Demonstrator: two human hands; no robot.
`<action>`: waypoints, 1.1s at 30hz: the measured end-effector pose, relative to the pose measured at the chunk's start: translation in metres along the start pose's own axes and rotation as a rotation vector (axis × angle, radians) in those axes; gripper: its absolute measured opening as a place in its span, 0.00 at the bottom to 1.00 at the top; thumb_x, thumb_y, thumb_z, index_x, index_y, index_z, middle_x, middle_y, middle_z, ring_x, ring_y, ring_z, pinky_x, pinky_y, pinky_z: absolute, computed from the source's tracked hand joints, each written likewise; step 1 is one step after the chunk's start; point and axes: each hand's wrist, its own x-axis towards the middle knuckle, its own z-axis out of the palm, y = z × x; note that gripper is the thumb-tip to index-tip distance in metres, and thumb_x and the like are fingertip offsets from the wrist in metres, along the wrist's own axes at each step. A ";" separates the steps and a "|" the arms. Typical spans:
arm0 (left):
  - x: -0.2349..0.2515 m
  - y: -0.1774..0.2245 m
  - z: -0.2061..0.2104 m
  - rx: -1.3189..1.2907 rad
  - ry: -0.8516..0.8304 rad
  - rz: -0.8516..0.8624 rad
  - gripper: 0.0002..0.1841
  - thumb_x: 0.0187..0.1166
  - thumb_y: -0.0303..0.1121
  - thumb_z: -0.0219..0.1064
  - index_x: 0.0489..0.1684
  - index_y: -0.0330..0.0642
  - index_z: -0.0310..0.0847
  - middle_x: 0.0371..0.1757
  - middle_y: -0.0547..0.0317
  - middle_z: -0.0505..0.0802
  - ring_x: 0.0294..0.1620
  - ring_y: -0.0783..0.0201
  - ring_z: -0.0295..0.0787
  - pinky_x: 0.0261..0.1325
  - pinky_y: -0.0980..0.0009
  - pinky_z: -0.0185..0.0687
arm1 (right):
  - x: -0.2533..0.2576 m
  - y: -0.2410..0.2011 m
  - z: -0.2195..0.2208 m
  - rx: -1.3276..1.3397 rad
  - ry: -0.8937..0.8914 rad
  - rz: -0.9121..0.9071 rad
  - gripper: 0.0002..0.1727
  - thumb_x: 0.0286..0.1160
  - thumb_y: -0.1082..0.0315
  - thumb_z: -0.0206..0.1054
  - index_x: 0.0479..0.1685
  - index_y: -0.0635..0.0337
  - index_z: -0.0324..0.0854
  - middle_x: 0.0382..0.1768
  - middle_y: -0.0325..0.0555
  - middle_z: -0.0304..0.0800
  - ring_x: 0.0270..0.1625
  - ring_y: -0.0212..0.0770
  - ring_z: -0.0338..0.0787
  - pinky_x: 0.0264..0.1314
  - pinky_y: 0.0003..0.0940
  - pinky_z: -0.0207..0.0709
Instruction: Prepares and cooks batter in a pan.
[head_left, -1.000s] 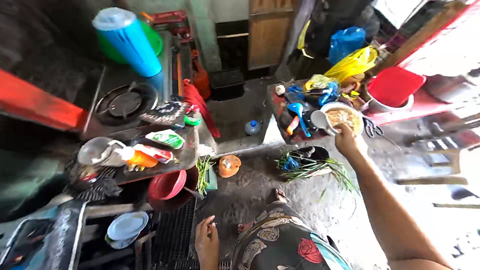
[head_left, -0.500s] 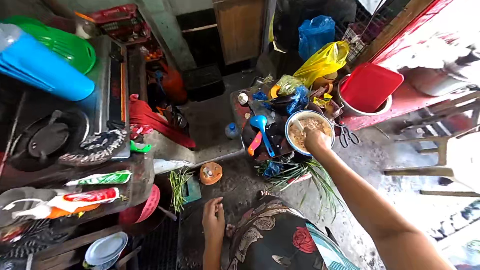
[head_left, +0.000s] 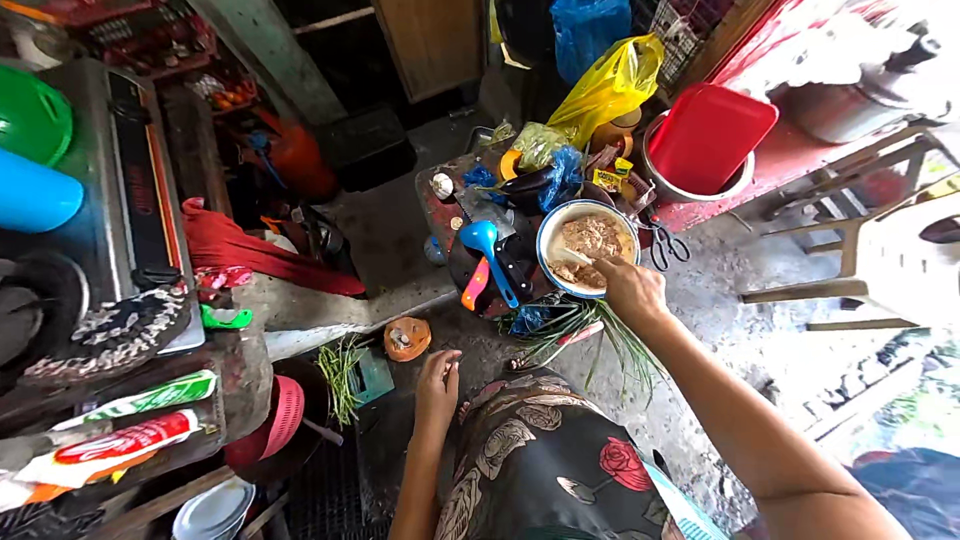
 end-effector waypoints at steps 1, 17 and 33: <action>0.003 0.001 0.001 0.005 -0.004 0.017 0.13 0.80 0.25 0.62 0.56 0.32 0.89 0.55 0.39 0.92 0.46 0.50 0.92 0.53 0.57 0.89 | 0.001 0.000 0.002 0.023 0.046 0.009 0.22 0.75 0.82 0.61 0.64 0.55 0.87 0.63 0.64 0.88 0.53 0.70 0.91 0.47 0.70 0.80; -0.013 -0.008 -0.003 0.003 -0.054 -0.013 0.12 0.80 0.24 0.63 0.55 0.32 0.89 0.54 0.38 0.92 0.45 0.49 0.93 0.51 0.58 0.89 | -0.005 0.000 0.007 0.003 -0.112 0.102 0.23 0.77 0.79 0.61 0.68 0.50 0.85 0.63 0.62 0.89 0.60 0.69 0.90 0.52 0.71 0.78; -0.017 -0.009 0.008 -0.020 -0.087 -0.052 0.12 0.82 0.25 0.62 0.53 0.32 0.89 0.53 0.40 0.92 0.48 0.51 0.93 0.55 0.59 0.89 | -0.015 0.004 -0.005 0.009 -0.024 0.148 0.21 0.77 0.79 0.61 0.65 0.54 0.85 0.60 0.62 0.89 0.55 0.69 0.91 0.48 0.70 0.79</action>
